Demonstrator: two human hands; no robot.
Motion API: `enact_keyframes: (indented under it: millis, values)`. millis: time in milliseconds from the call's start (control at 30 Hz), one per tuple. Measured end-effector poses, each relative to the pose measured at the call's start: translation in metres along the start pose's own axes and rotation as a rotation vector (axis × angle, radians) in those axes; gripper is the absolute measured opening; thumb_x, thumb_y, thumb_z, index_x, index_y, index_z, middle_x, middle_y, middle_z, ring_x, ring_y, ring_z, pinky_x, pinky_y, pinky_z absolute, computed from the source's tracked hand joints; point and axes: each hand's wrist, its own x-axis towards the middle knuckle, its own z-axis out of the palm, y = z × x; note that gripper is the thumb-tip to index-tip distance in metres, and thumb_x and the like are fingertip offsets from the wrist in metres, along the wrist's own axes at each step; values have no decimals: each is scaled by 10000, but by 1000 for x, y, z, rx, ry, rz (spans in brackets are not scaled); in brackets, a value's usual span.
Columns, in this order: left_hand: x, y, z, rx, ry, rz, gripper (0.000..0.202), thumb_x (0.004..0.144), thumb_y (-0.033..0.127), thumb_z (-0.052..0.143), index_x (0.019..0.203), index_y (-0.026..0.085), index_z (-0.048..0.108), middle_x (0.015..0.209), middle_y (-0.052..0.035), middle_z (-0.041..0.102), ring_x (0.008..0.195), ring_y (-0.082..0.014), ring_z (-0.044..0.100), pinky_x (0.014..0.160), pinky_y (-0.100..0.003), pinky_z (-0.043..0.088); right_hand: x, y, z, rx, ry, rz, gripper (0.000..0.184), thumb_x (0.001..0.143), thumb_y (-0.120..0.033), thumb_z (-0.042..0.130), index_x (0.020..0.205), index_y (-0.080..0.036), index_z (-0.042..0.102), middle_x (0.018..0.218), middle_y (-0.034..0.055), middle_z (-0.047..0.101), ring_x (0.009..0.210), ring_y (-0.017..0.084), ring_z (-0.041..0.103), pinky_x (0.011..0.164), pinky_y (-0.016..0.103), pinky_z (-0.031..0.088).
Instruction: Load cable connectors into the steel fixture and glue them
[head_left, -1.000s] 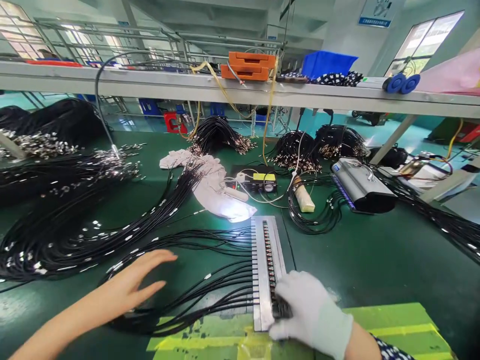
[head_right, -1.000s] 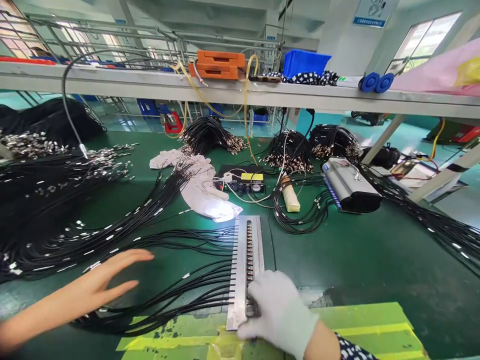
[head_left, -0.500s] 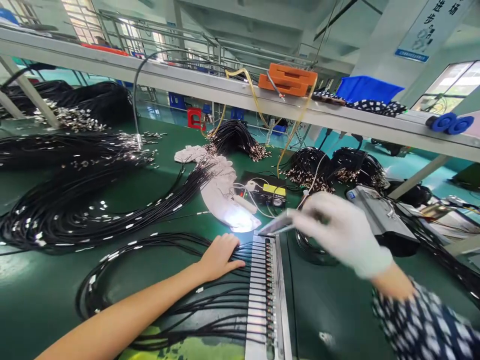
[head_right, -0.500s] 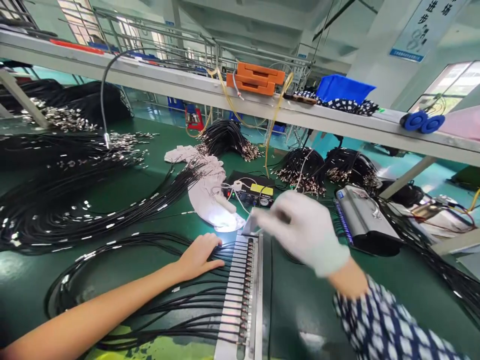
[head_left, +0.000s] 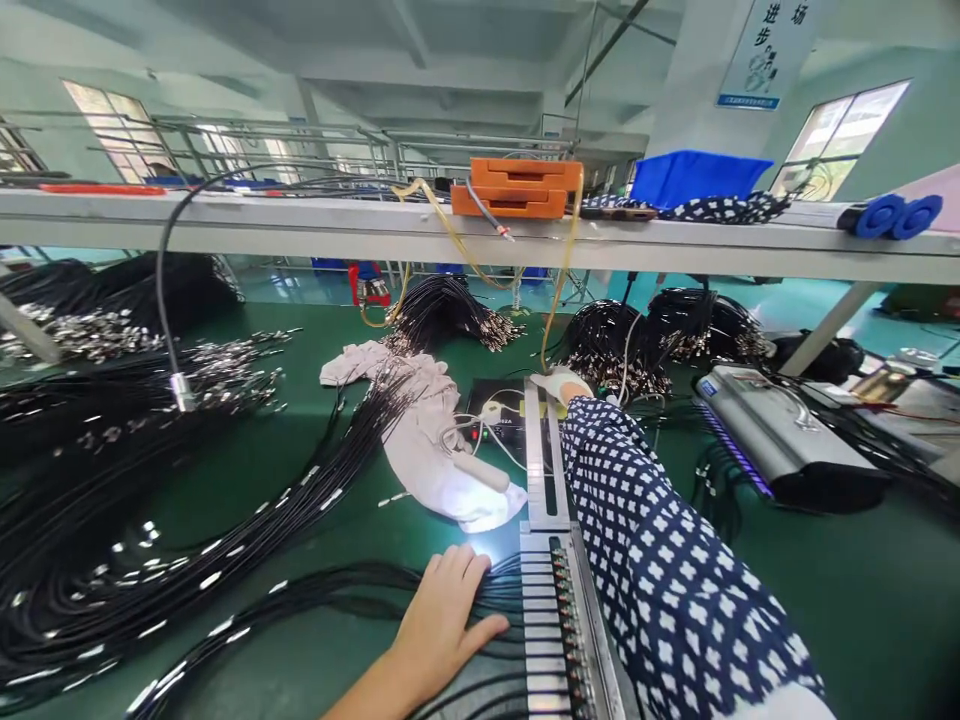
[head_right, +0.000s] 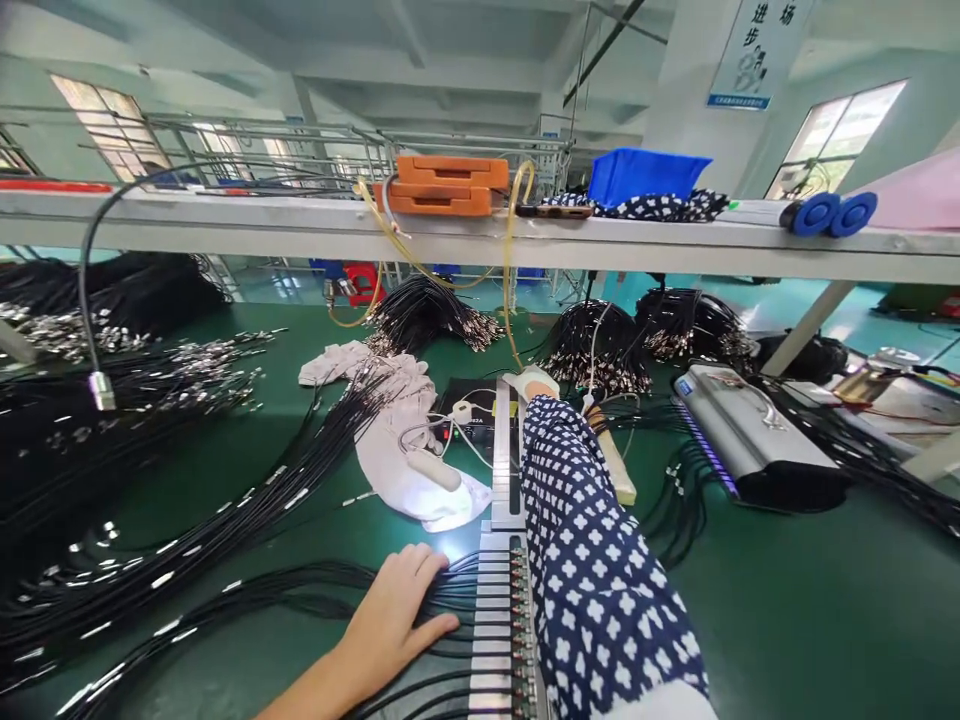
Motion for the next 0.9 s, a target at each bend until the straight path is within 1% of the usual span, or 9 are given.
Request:
enact_keyframes:
  millis: [100, 233, 400, 500, 567, 633, 733, 800, 900]
  values:
    - [0, -1, -1, 13, 7, 16, 487, 927, 617, 518, 1185, 207, 574, 1111, -84, 594, 967, -250, 509, 861, -387, 422, 2, 13, 4, 18, -38, 17, 359, 960, -375, 606, 1260, -180, 581, 1283, 99, 598, 1091, 235, 625, 917, 456, 550]
    - [2, 0, 1, 40, -5, 18, 509, 937, 624, 484, 1185, 189, 573, 1116, -92, 587, 978, -257, 505, 871, -408, 420, -16, 30, -7, 63, -56, 14, 357, 959, -372, 607, 1260, -180, 581, 1282, 99, 598, 1087, 234, 626, 913, 452, 553]
    - [7, 2, -13, 44, -91, 48, 585, 912, 667, 489, 1253, 195, 550, 1152, -107, 576, 1031, -272, 519, 894, -427, 433, -68, 52, -25, 163, -64, -100, 334, 956, -364, 616, 1225, -168, 598, 1237, 92, 621, 1051, 225, 641, 887, 441, 564]
    - [0, -12, -41, 54, -222, 113, 871, 714, 751, 676, 1365, 210, 473, 1268, -135, 545, 1131, -310, 515, 952, -446, 426, -117, 72, -24, 255, -53, -249, 294, 962, -346, 603, 1192, -165, 622, 1224, 85, 653, 1076, 214, 648, 942, 428, 545]
    - [-8, -28, -62, 128, -259, 74, 940, 625, 734, 753, 1349, 200, 484, 1316, -161, 528, 1172, -343, 505, 977, -465, 407, -157, 90, -13, 317, -60, -340, 271, 960, -347, 586, 1166, -183, 650, 1211, 73, 687, 1095, 198, 653, 998, 384, 520]
    - [-15, -44, -78, 164, -294, 4, 704, 727, 648, 716, 1233, 187, 550, 1249, -156, 572, 1134, -334, 531, 952, -449, 410, -199, 110, 5, 364, -72, -397, 292, 928, -387, 607, 1138, -197, 673, 1183, 77, 709, 1092, 208, 663, 1012, 370, 516]
    - [-18, -56, -89, 106, -393, -10, 305, 891, 460, 565, 1034, 192, 590, 1027, -92, 641, 966, -264, 597, 880, -381, 428, -250, 138, 44, 403, -37, -391, 315, 914, -413, 578, 1126, -198, 667, 1116, 90, 722, 1008, 216, 695, 964, 396, 550]
    - [-13, -57, -90, 69, -448, 3, 225, 894, 410, 531, 895, 195, 596, 914, -66, 635, 875, -237, 603, 822, -342, 437, -268, 152, 70, 398, 33, -357, 315, 914, -385, 537, 1139, -198, 652, 1117, 104, 707, 974, 221, 698, 938, 418, 560]
    - [0, -53, -98, 17, -530, 8, 293, 864, 462, 540, 757, 191, 578, 846, -56, 620, 811, -217, 593, 751, -309, 444, -275, 164, 98, 361, 122, -338, 338, 913, -381, 505, 1168, -204, 637, 1129, 110, 685, 1011, 244, 677, 957, 452, 537]
